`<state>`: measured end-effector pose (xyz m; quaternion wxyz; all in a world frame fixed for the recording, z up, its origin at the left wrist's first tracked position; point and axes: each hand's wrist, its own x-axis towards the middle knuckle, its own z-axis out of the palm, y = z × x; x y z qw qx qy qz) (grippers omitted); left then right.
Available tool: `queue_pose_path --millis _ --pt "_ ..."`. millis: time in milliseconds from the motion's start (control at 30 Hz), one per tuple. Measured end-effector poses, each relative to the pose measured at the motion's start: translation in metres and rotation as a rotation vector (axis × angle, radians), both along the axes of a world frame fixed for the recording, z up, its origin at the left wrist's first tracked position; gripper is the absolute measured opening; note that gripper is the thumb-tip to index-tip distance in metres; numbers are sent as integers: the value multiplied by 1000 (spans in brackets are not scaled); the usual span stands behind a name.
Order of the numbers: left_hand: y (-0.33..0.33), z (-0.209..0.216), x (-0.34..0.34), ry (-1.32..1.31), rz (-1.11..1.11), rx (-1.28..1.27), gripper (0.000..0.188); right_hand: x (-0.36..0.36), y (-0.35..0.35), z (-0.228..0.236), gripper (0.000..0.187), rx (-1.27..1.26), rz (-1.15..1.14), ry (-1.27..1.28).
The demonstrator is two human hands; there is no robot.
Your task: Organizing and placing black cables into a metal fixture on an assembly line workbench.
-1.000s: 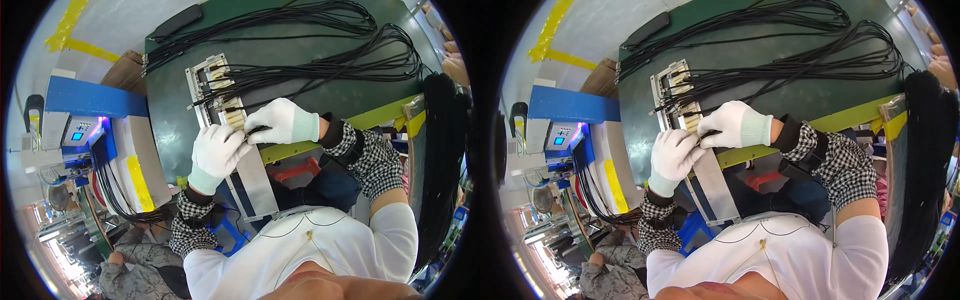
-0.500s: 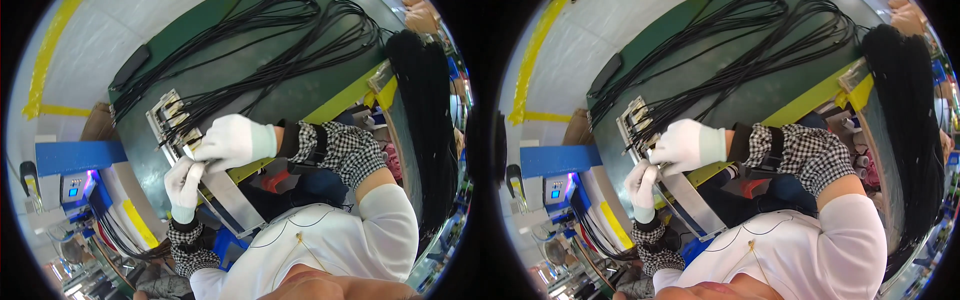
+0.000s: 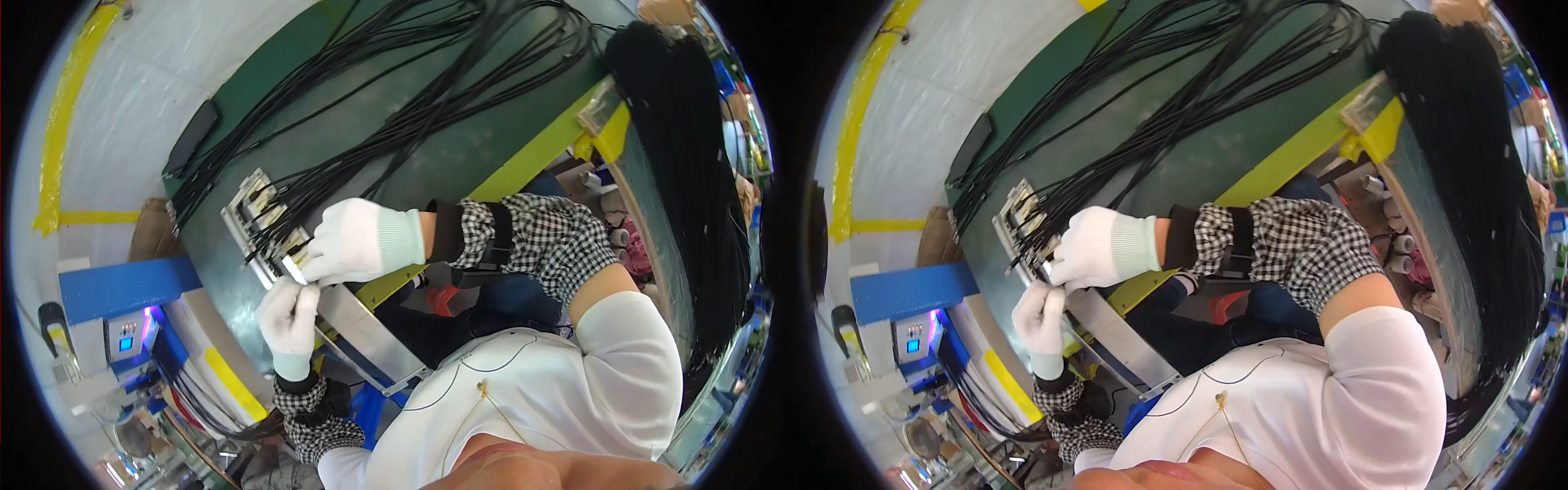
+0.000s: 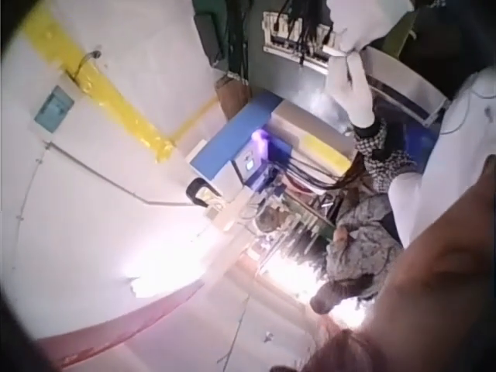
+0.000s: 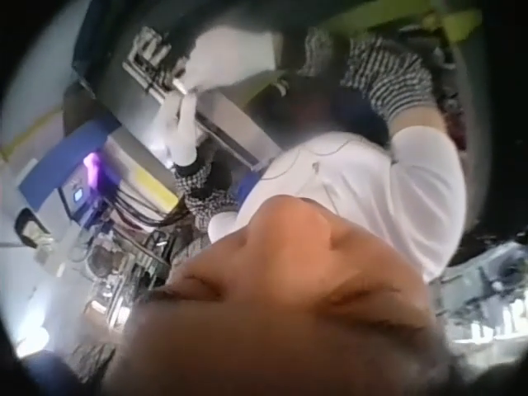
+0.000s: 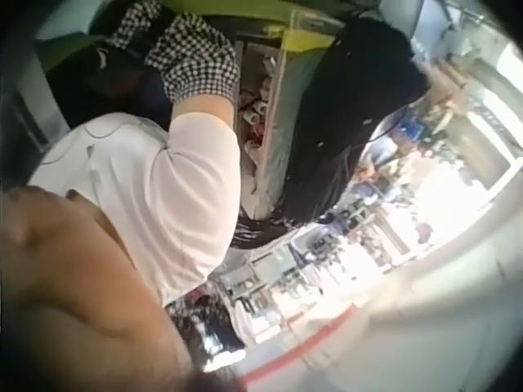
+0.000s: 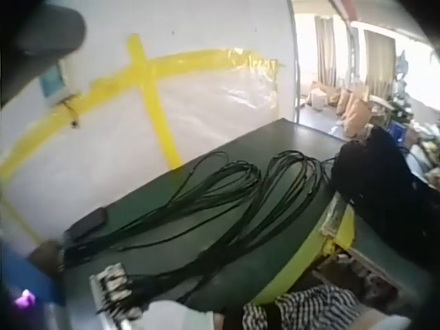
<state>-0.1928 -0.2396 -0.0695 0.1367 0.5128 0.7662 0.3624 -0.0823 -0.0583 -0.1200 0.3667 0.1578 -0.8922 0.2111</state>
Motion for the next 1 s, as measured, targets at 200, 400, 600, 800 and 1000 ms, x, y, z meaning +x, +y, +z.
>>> queue_pose_path --millis 200,400,600,800,1000 --pt "-11 -8 -25 284 -78 52 20 -17 -15 3 24 52 -79 -46" --pt "-27 -4 -45 118 -169 33 24 -32 -34 6 27 -70 -91 -59" --pt "-38 -3 -43 -634 -16 -115 31 -35 -44 15 22 9 -88 -62" --pt "-60 -3 -60 -373 88 -104 36 -31 -34 12 15 -201 -83 -344" --pt "-88 -4 -73 -546 266 -244 32 -41 -56 11 8 -330 -128 -292"
